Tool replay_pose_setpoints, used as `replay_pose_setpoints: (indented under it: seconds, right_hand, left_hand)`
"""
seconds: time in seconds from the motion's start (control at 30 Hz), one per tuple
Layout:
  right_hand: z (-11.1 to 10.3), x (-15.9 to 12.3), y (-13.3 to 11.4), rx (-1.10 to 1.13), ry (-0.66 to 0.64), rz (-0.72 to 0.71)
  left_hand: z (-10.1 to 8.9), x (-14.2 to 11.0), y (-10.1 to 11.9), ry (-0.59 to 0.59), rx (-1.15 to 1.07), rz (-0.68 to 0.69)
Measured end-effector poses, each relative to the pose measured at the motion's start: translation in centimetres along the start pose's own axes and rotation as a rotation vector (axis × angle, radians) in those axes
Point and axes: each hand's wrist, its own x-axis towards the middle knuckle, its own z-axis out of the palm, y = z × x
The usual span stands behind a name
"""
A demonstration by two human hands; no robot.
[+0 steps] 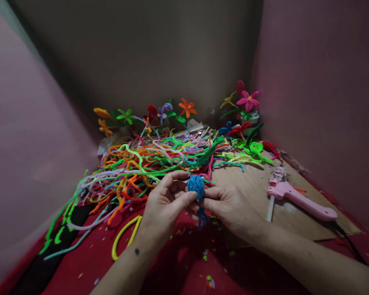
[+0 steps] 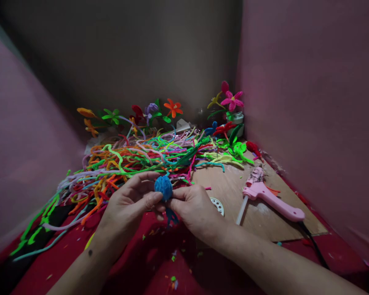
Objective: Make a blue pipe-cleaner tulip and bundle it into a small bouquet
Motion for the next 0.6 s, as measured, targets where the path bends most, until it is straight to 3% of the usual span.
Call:
replay_pose_setpoints:
  seconds: [0.27, 0.43, 0.6]
  right_hand:
    - [-0.06, -0.28, 0.13, -0.204, 0.073, -0.039]
    - [0.14, -0.61, -0.56, -0.358, 0.079, -0.152]
    - [0.09, -0.72, -0.48, -0.436, 0.054, -0.180]
  left_hand:
    - [0.01, -0.54, 0.23, -0.014, 0.132, 0.079]
    - [-0.34, -0.49, 0.22, 0.087, 0.233, 0.113]
    - [-0.69, -0.29, 0.77, 0.002, 0.173, 0.086]
